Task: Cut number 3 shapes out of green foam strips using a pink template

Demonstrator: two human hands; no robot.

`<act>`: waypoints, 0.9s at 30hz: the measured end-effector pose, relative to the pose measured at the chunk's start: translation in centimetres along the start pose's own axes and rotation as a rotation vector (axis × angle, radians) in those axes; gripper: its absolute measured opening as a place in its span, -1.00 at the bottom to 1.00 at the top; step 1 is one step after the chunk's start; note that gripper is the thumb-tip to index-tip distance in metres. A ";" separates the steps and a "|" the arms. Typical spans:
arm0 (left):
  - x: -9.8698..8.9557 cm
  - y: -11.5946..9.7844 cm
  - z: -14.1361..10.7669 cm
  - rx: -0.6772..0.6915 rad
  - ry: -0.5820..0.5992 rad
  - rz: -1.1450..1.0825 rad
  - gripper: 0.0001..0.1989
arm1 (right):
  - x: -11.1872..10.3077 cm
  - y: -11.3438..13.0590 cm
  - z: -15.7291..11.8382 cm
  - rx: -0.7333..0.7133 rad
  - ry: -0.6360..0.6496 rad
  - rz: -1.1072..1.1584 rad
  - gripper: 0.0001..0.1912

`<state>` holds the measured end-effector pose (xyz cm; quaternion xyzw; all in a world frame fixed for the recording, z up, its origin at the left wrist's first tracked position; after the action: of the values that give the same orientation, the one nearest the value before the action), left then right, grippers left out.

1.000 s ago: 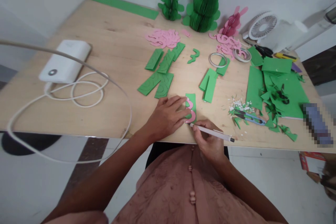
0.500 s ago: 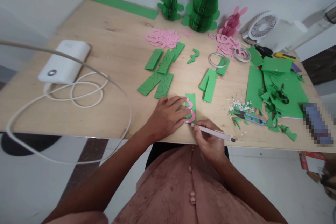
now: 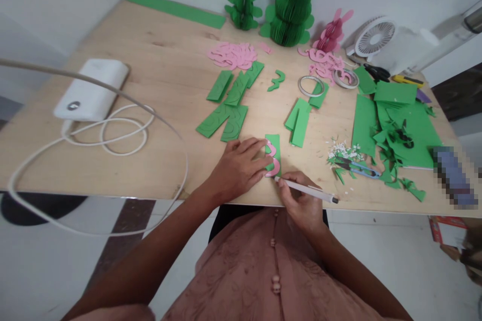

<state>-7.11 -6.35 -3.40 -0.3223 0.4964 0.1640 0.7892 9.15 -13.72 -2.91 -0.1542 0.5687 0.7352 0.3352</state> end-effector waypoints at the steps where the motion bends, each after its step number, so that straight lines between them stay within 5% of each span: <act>1: 0.0 0.0 0.0 0.001 0.000 0.000 -0.74 | 0.0 0.0 0.0 -0.002 0.000 0.000 -0.89; 27: 0.1 0.0 0.0 -0.005 0.006 -0.006 -0.75 | -0.5 -0.2 0.2 -0.002 -0.016 -0.029 -0.88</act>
<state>-7.11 -6.34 -3.51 -0.3263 0.4972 0.1622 0.7874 9.64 -13.62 -2.67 -0.1568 0.5628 0.7321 0.3502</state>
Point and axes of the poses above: each hand's wrist, its own z-axis towards the middle knuckle, its own x-axis out of the palm, y = z × x, the point moved 3 cm from there along z, towards the middle knuckle, and after that the axes turned 3 degrees about -y, right-handed, at the moved point
